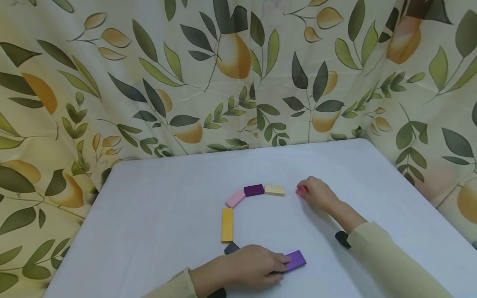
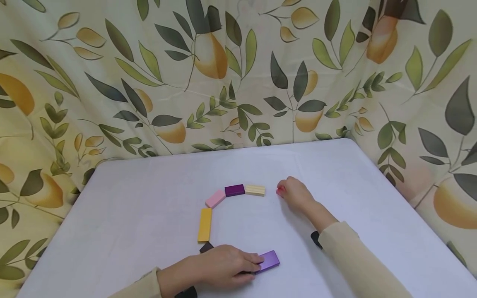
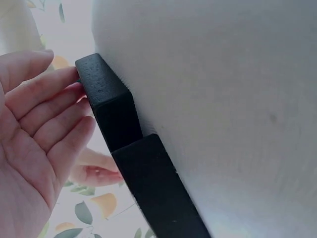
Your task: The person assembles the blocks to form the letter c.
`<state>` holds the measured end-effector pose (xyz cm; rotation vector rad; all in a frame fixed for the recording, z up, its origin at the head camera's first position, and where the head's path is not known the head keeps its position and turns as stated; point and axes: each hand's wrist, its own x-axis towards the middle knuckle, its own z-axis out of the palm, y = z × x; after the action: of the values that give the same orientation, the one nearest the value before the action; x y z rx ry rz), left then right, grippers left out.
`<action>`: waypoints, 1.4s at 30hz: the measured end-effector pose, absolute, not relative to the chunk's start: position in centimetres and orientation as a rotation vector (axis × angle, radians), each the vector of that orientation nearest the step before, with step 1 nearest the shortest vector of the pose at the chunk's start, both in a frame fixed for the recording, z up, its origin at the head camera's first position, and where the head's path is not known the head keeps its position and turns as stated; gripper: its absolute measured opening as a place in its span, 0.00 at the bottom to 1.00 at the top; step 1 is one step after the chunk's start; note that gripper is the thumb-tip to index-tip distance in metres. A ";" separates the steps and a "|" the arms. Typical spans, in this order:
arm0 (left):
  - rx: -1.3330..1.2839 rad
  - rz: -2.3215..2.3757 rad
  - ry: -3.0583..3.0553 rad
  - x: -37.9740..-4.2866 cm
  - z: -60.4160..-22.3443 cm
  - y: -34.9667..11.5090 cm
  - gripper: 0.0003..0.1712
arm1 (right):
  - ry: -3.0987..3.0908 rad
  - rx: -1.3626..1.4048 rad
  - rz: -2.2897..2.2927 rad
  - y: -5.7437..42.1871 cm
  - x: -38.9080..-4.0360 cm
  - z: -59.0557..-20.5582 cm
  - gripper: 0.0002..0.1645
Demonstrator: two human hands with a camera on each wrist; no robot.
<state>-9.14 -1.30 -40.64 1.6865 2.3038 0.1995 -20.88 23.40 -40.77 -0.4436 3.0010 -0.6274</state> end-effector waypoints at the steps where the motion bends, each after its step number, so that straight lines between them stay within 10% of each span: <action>1: 1.681 0.204 2.300 -9.2 -40.6 -1.3 0.20 | 3.004 -0.461 -0.633 23.4 -20.6 -40.8 0.08; 42: 1.711 0.218 2.238 -9.5 -40.2 -0.9 0.19 | 3.029 -0.605 -0.704 22.7 -11.5 -40.5 0.06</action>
<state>-9.54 -0.93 -40.17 1.7109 2.2376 0.2175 -11.52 22.72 -40.52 -0.6054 3.0289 -0.7043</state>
